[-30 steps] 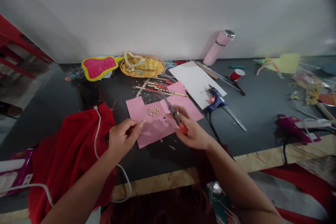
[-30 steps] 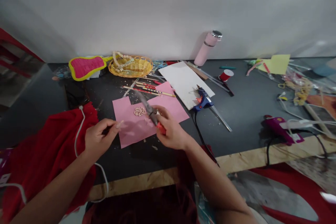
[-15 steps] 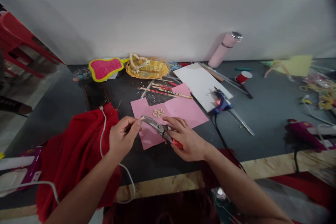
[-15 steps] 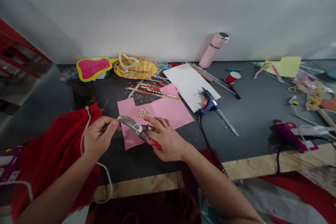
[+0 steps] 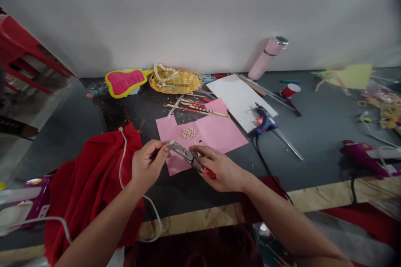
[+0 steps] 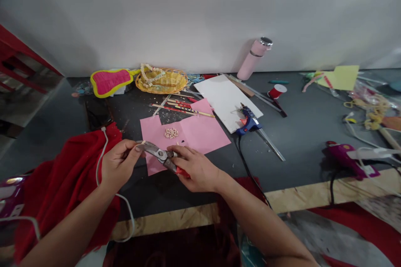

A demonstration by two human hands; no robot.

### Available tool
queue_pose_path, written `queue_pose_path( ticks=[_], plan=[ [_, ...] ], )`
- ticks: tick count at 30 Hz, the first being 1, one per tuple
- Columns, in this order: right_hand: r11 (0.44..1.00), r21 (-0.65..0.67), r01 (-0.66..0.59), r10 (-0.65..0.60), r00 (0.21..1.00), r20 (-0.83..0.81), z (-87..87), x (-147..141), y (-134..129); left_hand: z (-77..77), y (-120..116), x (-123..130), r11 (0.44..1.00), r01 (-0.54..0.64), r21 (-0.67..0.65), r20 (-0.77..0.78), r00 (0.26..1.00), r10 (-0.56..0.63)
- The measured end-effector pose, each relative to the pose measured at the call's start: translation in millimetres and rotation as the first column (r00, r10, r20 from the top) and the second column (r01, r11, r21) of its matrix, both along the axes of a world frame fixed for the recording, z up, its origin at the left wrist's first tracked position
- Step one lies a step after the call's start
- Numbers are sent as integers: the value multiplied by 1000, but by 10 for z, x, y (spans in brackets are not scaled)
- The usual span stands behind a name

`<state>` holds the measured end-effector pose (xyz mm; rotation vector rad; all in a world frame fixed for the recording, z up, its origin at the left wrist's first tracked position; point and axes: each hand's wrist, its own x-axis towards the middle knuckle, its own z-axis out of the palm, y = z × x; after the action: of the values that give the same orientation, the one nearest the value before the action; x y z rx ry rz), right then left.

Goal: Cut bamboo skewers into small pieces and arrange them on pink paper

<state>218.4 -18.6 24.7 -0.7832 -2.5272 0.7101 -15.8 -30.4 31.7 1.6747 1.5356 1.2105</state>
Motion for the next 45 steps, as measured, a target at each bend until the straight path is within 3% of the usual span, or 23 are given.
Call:
queue_pose_path(
  ticks=[6, 9, 22, 31, 37, 45],
  plan=[
    [992, -57, 116, -122, 984, -130, -116, -10, -42, 15, -15, 3, 999, -27, 24, 10, 1000, 27],
    [979, -71, 189, -194, 979, -69, -123, -27, -50, 29, -39, 28, 999, -3, 37, 0, 1000, 3],
    [975, -45, 219, -215, 974, 77, -79, -40, -100, 51, -99, 76, 1000, 5, 18, -68, 998, -4],
    [970, -79, 228, -222, 972, 76, -41, -16, -24, 65, -54, 46, 996, 87, -34, -51, 995, -89],
    [979, -42, 199, -199, 980, 18, -68, 31, 5, 55, -27, 5, 966, 217, -139, 100, 974, -205],
    [975, -45, 218, -214, 974, 73, -46, 18, -50, -6, -36, -18, 952, 244, -187, 202, 957, -206]
  ],
)
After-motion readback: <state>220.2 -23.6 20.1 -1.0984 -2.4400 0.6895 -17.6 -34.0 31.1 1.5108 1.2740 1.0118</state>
